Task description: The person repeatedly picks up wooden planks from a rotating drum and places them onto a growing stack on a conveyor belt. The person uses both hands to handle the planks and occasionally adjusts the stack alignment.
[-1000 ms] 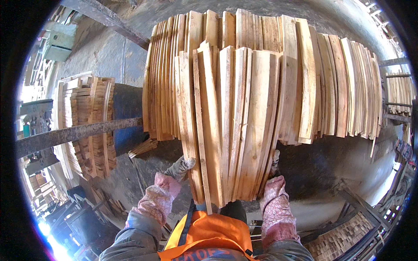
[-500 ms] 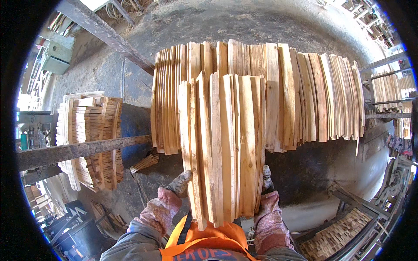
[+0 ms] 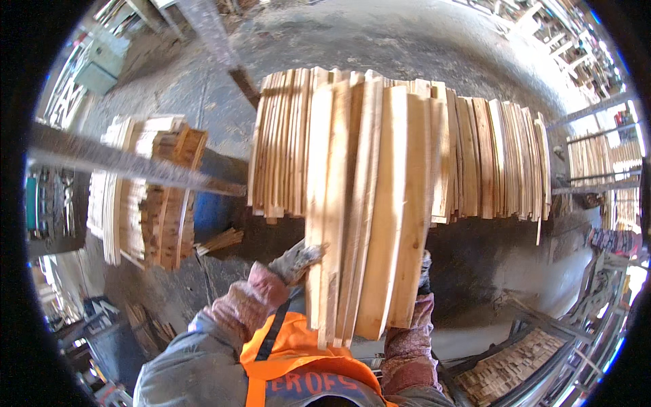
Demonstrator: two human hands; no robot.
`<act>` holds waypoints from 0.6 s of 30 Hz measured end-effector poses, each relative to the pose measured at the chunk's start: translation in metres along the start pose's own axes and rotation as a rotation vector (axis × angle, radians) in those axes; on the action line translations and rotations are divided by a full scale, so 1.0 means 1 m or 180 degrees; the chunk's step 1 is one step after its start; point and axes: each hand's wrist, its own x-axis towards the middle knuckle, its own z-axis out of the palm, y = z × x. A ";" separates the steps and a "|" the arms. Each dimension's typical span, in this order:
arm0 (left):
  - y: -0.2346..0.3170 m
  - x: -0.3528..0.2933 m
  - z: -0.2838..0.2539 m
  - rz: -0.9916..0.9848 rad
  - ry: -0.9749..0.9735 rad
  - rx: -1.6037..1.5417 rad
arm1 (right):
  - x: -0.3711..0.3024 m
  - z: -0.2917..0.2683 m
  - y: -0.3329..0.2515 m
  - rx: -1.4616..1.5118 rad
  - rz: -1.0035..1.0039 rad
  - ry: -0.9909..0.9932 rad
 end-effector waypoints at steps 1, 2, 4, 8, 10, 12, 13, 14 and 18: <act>0.014 0.000 0.012 0.0296 0.0009 -0.0056 | -0.014 -0.002 -0.007 -0.0103 -0.0133 0.0039; 0.030 -0.006 0.024 0.0298 -0.0005 -0.0420 | -0.031 -0.004 -0.015 -0.0197 -0.0262 0.0079; 0.063 -0.002 0.053 0.0314 -0.0179 -0.0565 | -0.069 -0.009 -0.032 -0.0413 -0.0563 0.0198; 0.131 -0.033 0.111 0.0394 -0.1046 -0.1270 | -0.166 -0.017 -0.049 -0.0721 -0.1100 0.0568; 0.159 -0.058 0.143 0.0783 -0.1409 -0.1945 | -0.230 -0.027 -0.043 -0.0760 -0.1333 0.0887; 0.180 -0.084 0.168 0.0875 -0.1484 -0.1796 | -0.296 -0.036 -0.022 -0.0708 -0.1522 0.1238; 0.185 -0.099 0.174 0.0912 -0.1608 -0.1681 | -0.330 -0.040 -0.007 -0.0642 -0.1602 0.1445; 0.189 -0.110 0.181 0.0807 -0.1744 -0.1496 | -0.363 -0.044 0.010 -0.0594 -0.1669 0.1638; 0.195 -0.159 0.193 0.0640 -0.2254 -0.1484 | -0.472 -0.033 0.099 -0.0177 -0.1905 0.2411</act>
